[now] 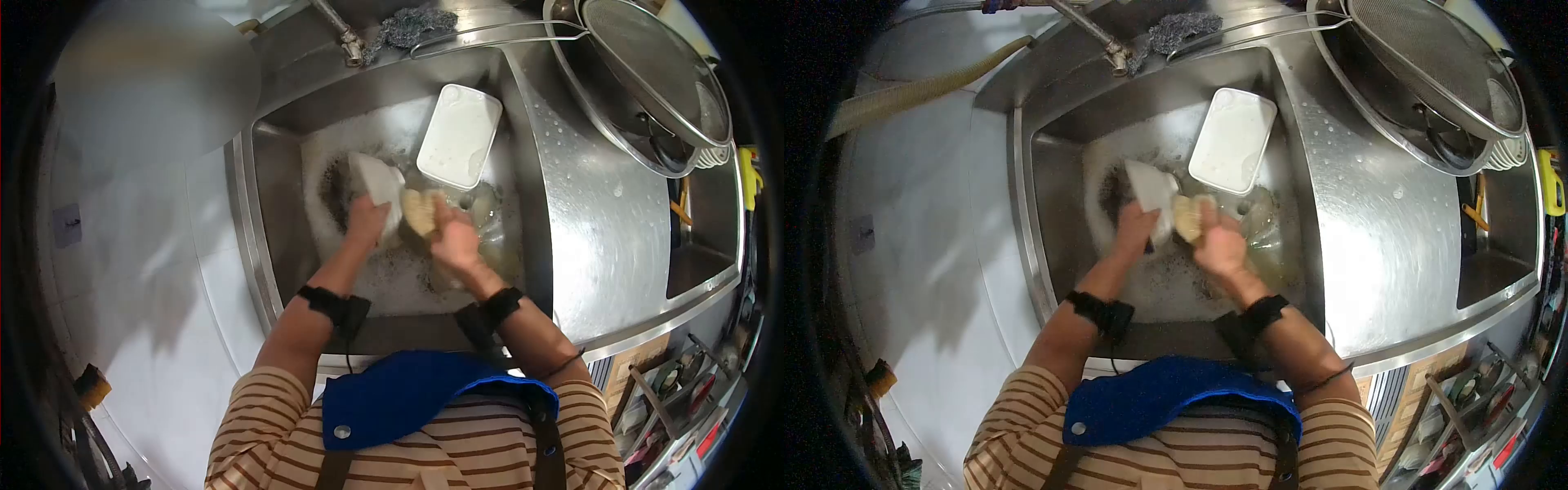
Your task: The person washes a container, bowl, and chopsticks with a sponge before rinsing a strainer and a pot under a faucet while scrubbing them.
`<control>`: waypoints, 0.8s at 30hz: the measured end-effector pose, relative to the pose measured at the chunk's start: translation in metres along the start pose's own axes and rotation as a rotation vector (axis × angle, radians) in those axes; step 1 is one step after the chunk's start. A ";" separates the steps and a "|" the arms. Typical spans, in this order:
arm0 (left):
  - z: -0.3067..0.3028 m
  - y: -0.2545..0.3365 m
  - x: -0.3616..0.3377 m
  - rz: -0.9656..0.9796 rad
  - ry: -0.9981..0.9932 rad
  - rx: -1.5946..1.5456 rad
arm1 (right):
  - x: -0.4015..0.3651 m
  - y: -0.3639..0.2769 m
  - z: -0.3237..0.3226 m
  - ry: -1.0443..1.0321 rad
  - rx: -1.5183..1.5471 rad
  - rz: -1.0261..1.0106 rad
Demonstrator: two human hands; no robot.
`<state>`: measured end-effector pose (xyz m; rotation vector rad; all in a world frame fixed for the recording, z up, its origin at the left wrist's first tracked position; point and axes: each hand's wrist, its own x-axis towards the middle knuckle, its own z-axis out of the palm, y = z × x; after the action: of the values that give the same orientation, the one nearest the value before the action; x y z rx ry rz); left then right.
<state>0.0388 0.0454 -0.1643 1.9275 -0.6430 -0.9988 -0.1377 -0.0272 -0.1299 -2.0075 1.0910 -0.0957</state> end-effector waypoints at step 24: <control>-0.034 0.020 -0.068 -0.248 -0.234 -0.495 | 0.000 -0.050 0.025 0.312 -0.175 -0.519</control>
<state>0.0287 0.1012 -0.1093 1.4844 -0.2469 -1.4049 -0.0946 0.0023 -0.1113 -2.4526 0.7510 -0.6189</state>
